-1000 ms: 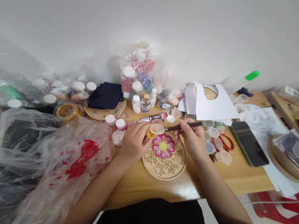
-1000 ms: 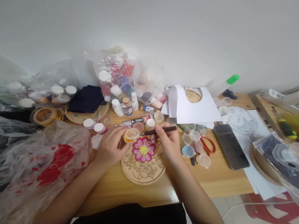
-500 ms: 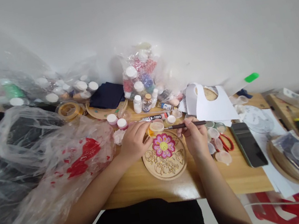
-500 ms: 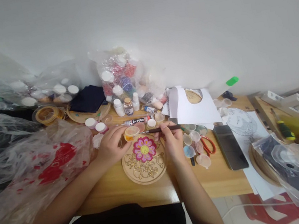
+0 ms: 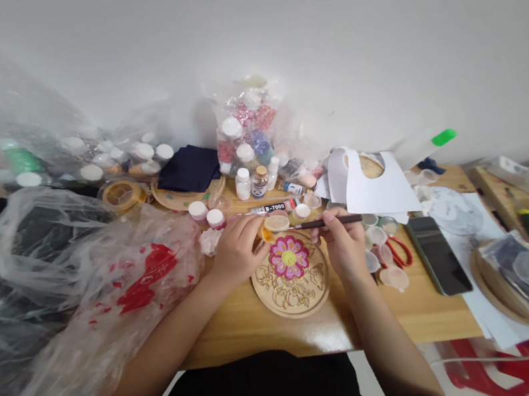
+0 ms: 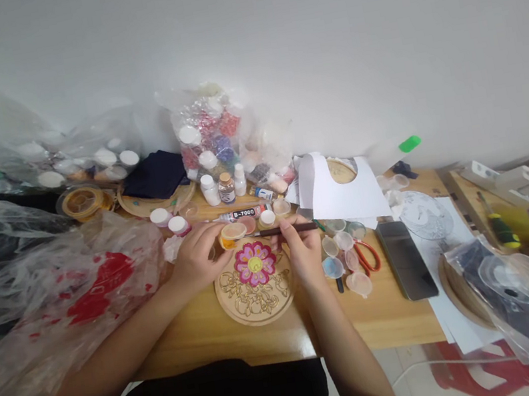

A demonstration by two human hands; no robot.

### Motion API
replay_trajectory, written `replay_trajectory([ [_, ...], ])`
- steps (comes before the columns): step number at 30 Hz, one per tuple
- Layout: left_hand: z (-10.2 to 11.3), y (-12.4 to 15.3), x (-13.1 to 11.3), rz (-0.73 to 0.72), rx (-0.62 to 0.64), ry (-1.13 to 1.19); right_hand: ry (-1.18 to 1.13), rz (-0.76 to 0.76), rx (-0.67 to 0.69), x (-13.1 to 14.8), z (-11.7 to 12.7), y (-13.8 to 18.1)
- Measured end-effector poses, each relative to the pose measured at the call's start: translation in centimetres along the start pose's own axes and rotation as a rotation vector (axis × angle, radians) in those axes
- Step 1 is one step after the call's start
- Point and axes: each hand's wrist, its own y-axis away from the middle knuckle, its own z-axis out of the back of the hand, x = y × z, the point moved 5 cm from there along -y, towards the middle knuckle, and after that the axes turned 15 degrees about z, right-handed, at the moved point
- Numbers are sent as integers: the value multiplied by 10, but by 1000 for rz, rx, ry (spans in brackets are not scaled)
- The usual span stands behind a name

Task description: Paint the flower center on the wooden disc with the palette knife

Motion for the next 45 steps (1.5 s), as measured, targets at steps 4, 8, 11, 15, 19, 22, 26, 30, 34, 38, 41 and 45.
replay_trajectory([
  [4, 0, 0, -1, -9, -2, -1, 7, 8, 15, -1, 1, -1],
  [8, 1, 0, -2, -30, -23, -12, -21, 0, 1, -1, 1, 0],
  [11, 1, 0, -2, -43, -29, -19, -32, -6, -28, 1, 1, 1],
  [15, 0, 0, -2, -48, -33, -28, -59, -5, -79, 3, 2, 1],
  [19, 0, 0, -2, -65, -41, -25, -60, 13, -82, 2, 3, 0],
  [22, 0, 0, -2, -64, -40, -27, 9, 44, -15, -1, 4, 1],
  [26, 0, -1, -3, -60, -41, -38, 118, 115, 44, -2, 7, 4],
  [30, 0, -1, -3, -67, -38, -45, 145, 162, 61, 0, 7, 4],
  [34, 0, 0, -3, -73, -42, -44, 172, 177, 67, 2, 7, 3],
  [38, 1, 0, -3, -68, -38, -46, 170, 174, 67, 0, 8, 3],
  [41, 2, -1, -4, -76, -45, -50, 128, 133, 42, -3, 10, 3],
  [45, 2, -1, -5, -80, -50, -53, 55, 86, 15, -5, 8, 2],
])
